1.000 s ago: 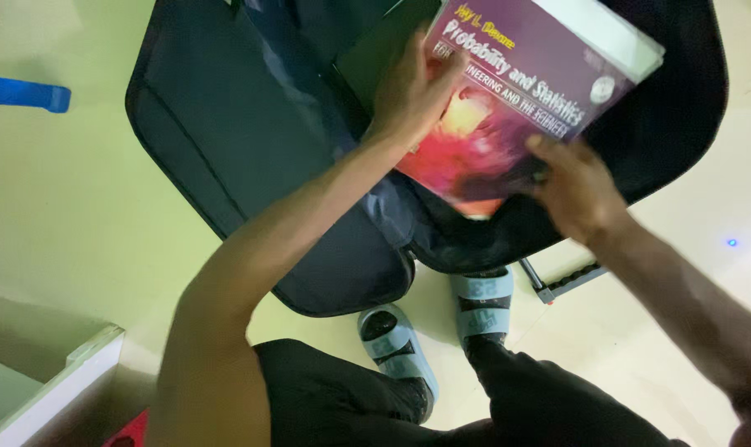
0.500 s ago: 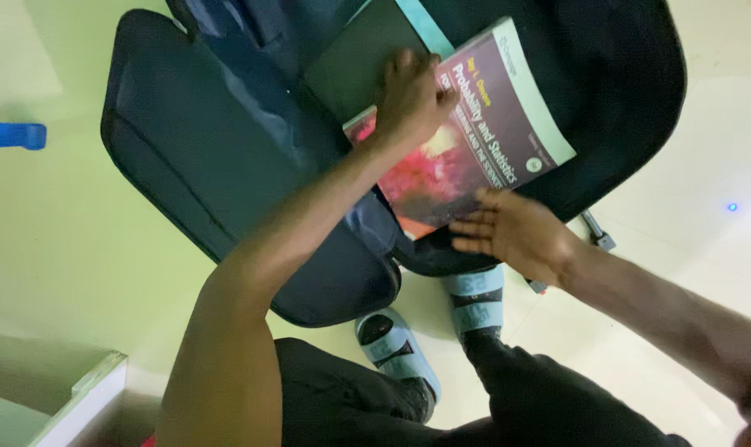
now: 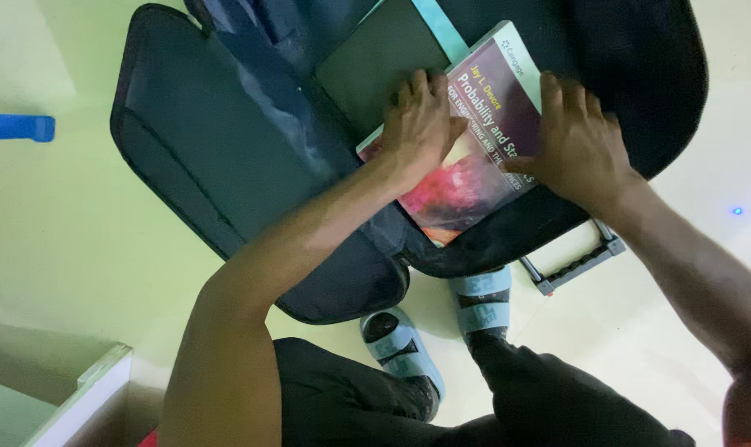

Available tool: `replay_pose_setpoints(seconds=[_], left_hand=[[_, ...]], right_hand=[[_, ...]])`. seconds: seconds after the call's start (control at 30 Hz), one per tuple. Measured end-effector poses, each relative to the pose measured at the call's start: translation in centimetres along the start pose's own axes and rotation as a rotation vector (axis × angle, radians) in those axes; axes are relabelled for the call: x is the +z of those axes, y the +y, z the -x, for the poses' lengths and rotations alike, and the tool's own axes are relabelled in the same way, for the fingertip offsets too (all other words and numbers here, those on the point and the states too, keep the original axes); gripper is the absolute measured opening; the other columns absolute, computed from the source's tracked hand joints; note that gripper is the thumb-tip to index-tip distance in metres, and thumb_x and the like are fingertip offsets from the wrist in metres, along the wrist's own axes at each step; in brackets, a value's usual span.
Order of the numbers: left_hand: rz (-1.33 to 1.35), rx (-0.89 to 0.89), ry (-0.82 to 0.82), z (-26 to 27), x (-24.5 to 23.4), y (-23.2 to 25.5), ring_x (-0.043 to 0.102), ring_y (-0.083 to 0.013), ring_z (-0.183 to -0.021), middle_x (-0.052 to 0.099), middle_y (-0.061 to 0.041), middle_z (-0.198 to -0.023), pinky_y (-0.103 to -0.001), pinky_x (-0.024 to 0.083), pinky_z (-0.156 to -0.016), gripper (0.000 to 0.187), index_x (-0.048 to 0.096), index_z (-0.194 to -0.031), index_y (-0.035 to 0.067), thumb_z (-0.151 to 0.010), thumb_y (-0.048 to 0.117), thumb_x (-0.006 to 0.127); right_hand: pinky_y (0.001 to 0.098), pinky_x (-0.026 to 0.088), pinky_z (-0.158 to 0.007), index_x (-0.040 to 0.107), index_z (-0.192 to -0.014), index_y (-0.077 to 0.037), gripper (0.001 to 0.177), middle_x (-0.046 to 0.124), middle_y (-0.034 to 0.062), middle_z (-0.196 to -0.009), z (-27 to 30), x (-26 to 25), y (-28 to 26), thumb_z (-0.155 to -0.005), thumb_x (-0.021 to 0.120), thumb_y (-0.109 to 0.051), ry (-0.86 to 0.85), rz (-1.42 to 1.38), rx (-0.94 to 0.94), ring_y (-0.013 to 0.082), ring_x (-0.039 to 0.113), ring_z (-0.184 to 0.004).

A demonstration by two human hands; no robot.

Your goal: The person opens a blue suitcase, retrieves a book and some files from a shelf, and places them into the suitcase.

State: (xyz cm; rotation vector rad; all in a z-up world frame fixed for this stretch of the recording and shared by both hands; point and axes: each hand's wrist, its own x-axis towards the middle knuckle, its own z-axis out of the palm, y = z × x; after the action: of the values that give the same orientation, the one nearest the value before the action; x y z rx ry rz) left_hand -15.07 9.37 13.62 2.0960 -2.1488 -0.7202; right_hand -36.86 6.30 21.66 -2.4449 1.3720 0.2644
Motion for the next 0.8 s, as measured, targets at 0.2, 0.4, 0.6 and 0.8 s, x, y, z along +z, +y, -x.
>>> replay_pose_setpoints(seconds=[0.2,0.4,0.6,0.8], left_hand=[[0.021,-0.015,-0.103,0.8,-1.6,0.8,0.053,-0.0386,-0.121,0.047,-0.025,-0.136,-0.056,0.053,-0.089,0.110,0.029,-0.148,-0.008,-0.075,0.051,0.085],[-0.143,-0.020,-0.292,2.8,-2.8,1.9,0.031,-0.0520,-0.142,0.019,-0.031,-0.160,-0.077,0.043,-0.095,0.125,0.012,-0.156,-0.003,-0.071,0.046,0.089],[-0.415,0.070,-0.240,5.1,0.1,2.3,0.023,-0.0609,-0.141,0.012,-0.036,-0.160,-0.081,0.045,-0.089,0.077,0.022,-0.157,0.002,-0.097,0.028,0.062],[-0.530,0.119,-0.139,7.7,1.6,3.2,0.022,-0.0606,-0.145,0.018,-0.031,-0.164,-0.070,0.051,-0.090,0.068,0.034,-0.158,0.003,-0.098,0.024,0.057]], right_hand=[[0.0557,0.055,-0.091,0.011,-0.164,-0.002,0.142,0.065,0.0356,-0.120,-2.1,2.8,1.8,-0.062,0.094,-0.055,-0.410,-0.065,0.316,0.0504,0.067,-0.106],[0.0547,0.056,-0.095,0.014,-0.166,-0.001,0.138,0.067,0.0374,-0.117,-2.0,3.1,2.1,-0.067,0.090,-0.060,-0.395,-0.013,0.319,0.0508,0.069,-0.107],[0.0542,0.056,-0.092,0.010,-0.160,0.009,0.145,0.057,0.0405,-0.129,-1.5,2.9,1.1,-0.063,0.093,-0.060,-0.404,0.032,0.302,0.0508,0.067,-0.108],[0.0637,0.048,-0.097,0.015,-0.152,0.015,0.143,0.039,0.0415,-0.148,0.0,2.5,-1.2,-0.056,0.094,-0.056,-0.261,0.147,0.187,0.0524,0.044,-0.134]])
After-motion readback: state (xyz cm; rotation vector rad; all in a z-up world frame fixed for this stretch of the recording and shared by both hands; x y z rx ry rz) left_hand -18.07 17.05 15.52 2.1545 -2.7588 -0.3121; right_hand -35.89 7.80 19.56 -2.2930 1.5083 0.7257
